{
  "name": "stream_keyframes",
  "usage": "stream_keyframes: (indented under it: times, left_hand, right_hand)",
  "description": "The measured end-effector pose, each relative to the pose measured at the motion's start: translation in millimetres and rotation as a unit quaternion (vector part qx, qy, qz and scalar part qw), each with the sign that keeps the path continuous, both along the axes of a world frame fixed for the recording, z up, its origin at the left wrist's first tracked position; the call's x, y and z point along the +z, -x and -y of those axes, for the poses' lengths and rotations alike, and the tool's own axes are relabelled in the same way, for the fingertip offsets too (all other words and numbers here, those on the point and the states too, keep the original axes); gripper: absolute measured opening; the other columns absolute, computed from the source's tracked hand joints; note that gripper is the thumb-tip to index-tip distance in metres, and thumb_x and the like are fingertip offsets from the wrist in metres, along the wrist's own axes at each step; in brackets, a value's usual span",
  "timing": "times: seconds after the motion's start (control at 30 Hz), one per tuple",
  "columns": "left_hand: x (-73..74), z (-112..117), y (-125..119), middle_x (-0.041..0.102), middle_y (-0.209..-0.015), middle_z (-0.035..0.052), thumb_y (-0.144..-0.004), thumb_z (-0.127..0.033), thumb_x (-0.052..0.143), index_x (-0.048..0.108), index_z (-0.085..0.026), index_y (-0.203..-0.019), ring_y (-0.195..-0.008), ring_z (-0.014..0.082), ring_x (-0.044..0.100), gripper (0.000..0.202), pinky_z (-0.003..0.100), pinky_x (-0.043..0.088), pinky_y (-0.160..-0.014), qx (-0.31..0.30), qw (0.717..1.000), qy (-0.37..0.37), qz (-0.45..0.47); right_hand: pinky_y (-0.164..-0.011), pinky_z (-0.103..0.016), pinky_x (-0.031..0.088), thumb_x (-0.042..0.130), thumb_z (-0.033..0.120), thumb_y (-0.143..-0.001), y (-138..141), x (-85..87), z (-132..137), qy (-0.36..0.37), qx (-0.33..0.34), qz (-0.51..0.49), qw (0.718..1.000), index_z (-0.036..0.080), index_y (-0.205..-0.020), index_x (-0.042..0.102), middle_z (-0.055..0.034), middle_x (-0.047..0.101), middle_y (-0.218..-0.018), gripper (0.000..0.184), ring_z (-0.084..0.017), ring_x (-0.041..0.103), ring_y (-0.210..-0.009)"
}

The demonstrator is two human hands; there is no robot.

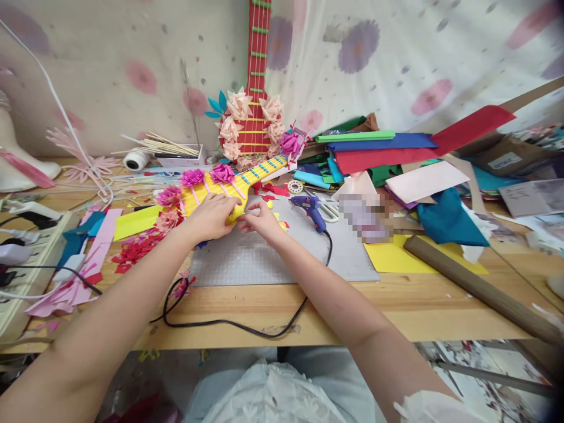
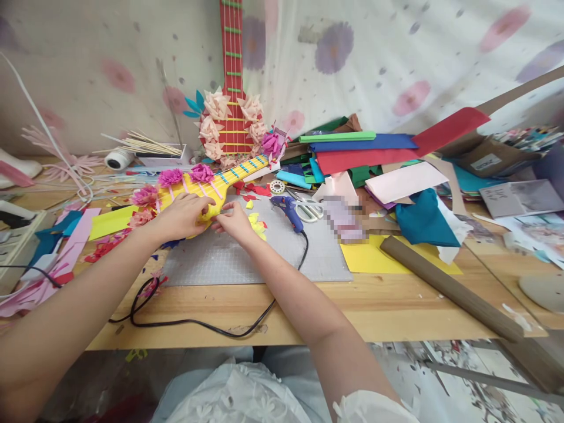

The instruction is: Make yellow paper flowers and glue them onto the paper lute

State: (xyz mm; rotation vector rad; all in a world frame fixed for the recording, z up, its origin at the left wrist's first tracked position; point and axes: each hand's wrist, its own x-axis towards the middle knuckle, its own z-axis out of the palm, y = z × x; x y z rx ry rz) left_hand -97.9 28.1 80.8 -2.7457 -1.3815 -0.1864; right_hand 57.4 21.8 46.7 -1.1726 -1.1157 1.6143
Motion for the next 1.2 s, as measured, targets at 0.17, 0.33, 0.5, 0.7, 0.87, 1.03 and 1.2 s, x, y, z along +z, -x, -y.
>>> stream_keyframes:
  times: [0.17, 0.33, 0.5, 0.7, 0.87, 1.03, 1.2]
  left_hand:
    - [-1.5, -2, 0, 0.061, -0.091, 0.008, -0.067, -0.018, 0.051, 0.051, -0.019, -0.109, -0.095, 0.0272, 0.052, 0.042, 0.039, 0.033, -0.085, 0.011, 1.0, 0.01, 0.004]
    - [16.7, 2, 1, 0.059, -0.096, 0.0061, -0.061, -0.009, 0.049, 0.05, -0.021, -0.108, -0.099, 0.0259, 0.05, 0.048, 0.04, 0.034, -0.089, 0.012, 0.999, 0.011, 0.043]
    - [40.3, 11, -36, 0.055, -0.106, 0.0059, -0.067, -0.011, 0.049, 0.047, -0.019, -0.106, -0.103, 0.0227, 0.049, 0.04, 0.038, 0.036, -0.092, 0.036, 0.981, -0.047, 0.184]
    - [-22.2, 17, -100, 0.058, -0.104, 0.0072, -0.072, -0.007, 0.042, 0.045, -0.019, -0.111, -0.095, 0.0187, 0.056, 0.04, 0.035, 0.045, -0.084, 0.021, 0.971, 0.049, 0.234]
    - [-77.2, 15, -108, 0.058, -0.107, 0.0106, -0.075, -0.014, 0.049, 0.045, -0.019, -0.113, -0.101, 0.0229, 0.055, 0.038, 0.039, 0.045, -0.087, 0.117, 0.953, 0.046, 0.276]
    - [-82.3, 15, -101, 0.061, -0.103, 0.0063, -0.074, -0.008, 0.044, 0.043, -0.021, -0.118, -0.099, 0.0209, 0.055, 0.045, 0.037, 0.045, -0.088, 0.127, 0.944, 0.03, 0.302]
    - [-81.7, 19, -99, 0.063, -0.106, 0.0055, -0.07, -0.004, 0.043, 0.039, -0.019, -0.124, -0.103, 0.0229, 0.053, 0.057, 0.039, 0.044, -0.09, 0.129, 0.941, 0.063, 0.305]
  right_hand:
    - [-0.052, -0.021, 0.051, 0.052, 0.005, -0.074, -5, 1.3, 0, 0.001, -0.001, -0.01, 1.0, 0.022, -0.084, 0.032, 0.0055, 0.062, -0.062, 0.028, -0.009, 0.061, -0.052]
    - [-0.055, -0.021, 0.049, 0.046, 0.005, -0.071, -34, 2.6, -2, -0.058, -0.028, 0.017, 0.998, 0.021, -0.085, 0.036, 0.0028, 0.064, -0.075, 0.024, -0.007, 0.06, -0.055]
    - [-0.058, -0.022, 0.044, 0.046, 0.013, -0.072, -83, -14.1, -7, -0.19, -0.054, 0.177, 0.964, 0.02, -0.081, 0.045, 0.0012, 0.063, -0.083, 0.012, -0.008, 0.057, -0.06]
    - [-0.068, -0.027, 0.041, 0.045, 0.014, -0.073, -115, -36.7, 0, -0.282, -0.03, 0.386, 0.878, 0.019, -0.079, 0.053, -0.0012, 0.061, -0.08, 0.011, -0.013, 0.054, -0.069]
    - [-0.074, -0.028, 0.04, 0.046, 0.015, -0.077, -113, -45.4, 4, -0.292, -0.032, 0.422, 0.858, 0.018, -0.082, 0.056, -0.0035, 0.062, -0.083, 0.011, -0.015, 0.055, -0.078]
    - [-0.075, -0.029, 0.041, 0.048, 0.019, -0.08, -101, -39.4, -2, -0.306, -0.023, 0.455, 0.836, 0.018, -0.083, 0.057, -0.0058, 0.063, -0.087, 0.01, -0.017, 0.056, -0.081]
    - [-0.078, -0.032, 0.042, 0.049, 0.016, -0.079, -85, -26.1, -19, -0.264, 0.004, 0.482, 0.835, 0.018, -0.099, 0.054, -0.0082, 0.064, -0.098, 0.021, -0.02, 0.058, -0.087]
